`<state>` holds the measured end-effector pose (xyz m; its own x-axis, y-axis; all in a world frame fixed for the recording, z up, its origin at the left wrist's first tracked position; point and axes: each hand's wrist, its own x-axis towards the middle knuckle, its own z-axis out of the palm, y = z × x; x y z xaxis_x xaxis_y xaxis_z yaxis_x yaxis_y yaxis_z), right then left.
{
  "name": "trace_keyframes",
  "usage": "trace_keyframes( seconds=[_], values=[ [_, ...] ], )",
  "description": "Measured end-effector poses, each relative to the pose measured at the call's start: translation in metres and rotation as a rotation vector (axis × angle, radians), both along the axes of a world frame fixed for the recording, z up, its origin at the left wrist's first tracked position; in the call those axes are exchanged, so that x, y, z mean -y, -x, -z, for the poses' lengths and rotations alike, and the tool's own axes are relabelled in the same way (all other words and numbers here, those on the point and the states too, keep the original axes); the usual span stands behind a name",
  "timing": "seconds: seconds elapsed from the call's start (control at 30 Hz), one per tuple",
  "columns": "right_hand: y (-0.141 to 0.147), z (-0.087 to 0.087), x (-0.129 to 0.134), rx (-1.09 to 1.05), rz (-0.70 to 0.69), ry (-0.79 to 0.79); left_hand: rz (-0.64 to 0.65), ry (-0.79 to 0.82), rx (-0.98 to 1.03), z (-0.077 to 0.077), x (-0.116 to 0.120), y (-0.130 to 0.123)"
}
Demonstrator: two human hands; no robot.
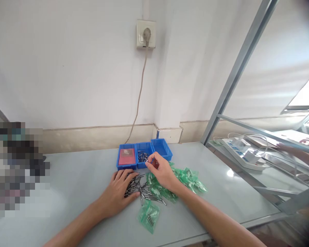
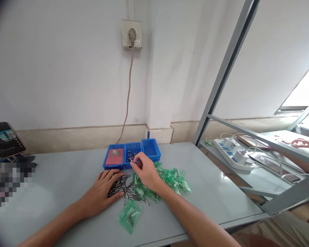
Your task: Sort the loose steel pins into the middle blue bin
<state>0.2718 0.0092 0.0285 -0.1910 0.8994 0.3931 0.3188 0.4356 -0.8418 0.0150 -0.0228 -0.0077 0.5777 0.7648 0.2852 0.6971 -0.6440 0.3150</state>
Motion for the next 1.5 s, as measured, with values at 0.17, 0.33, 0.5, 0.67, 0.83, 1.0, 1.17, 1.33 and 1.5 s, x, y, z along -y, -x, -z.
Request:
trace_keyframes(
  seconds=[0.17, 0.33, 0.5, 0.67, 0.83, 1.0, 1.17, 1.33, 1.5],
  values=[
    [0.003, 0.003, -0.001, -0.038, -0.029, 0.028, 0.027, 0.003, 0.021, -0.001, -0.004, 0.003],
    [0.005, 0.008, -0.004, -0.111, -0.087, 0.105, 0.046, 0.025, 0.042, -0.004, -0.006, 0.008],
    [0.007, 0.011, -0.008, -0.161, -0.106, 0.151, 0.047, 0.055, 0.05, -0.008, -0.007, 0.01],
    [0.009, 0.01, -0.003, -0.152, -0.064, 0.14, 0.064, 0.076, 0.031, -0.012, -0.005, 0.011],
    [0.009, 0.005, 0.005, -0.091, -0.014, 0.062, 0.091, 0.114, -0.016, -0.017, -0.001, 0.01],
    [0.011, 0.007, 0.004, -0.108, -0.035, 0.096, 0.122, 0.119, -0.017, -0.019, 0.002, 0.008],
    [0.012, 0.006, 0.0, -0.205, -0.114, 0.269, 0.121, 0.123, -0.011, -0.02, 0.002, 0.009],
    [0.012, 0.004, 0.001, -0.305, -0.143, 0.354, 0.13, 0.135, -0.018, -0.02, 0.002, 0.011],
    [0.013, 0.002, 0.003, -0.325, -0.121, 0.388, 0.136, 0.125, -0.016, -0.017, -0.002, 0.013]
  ],
)
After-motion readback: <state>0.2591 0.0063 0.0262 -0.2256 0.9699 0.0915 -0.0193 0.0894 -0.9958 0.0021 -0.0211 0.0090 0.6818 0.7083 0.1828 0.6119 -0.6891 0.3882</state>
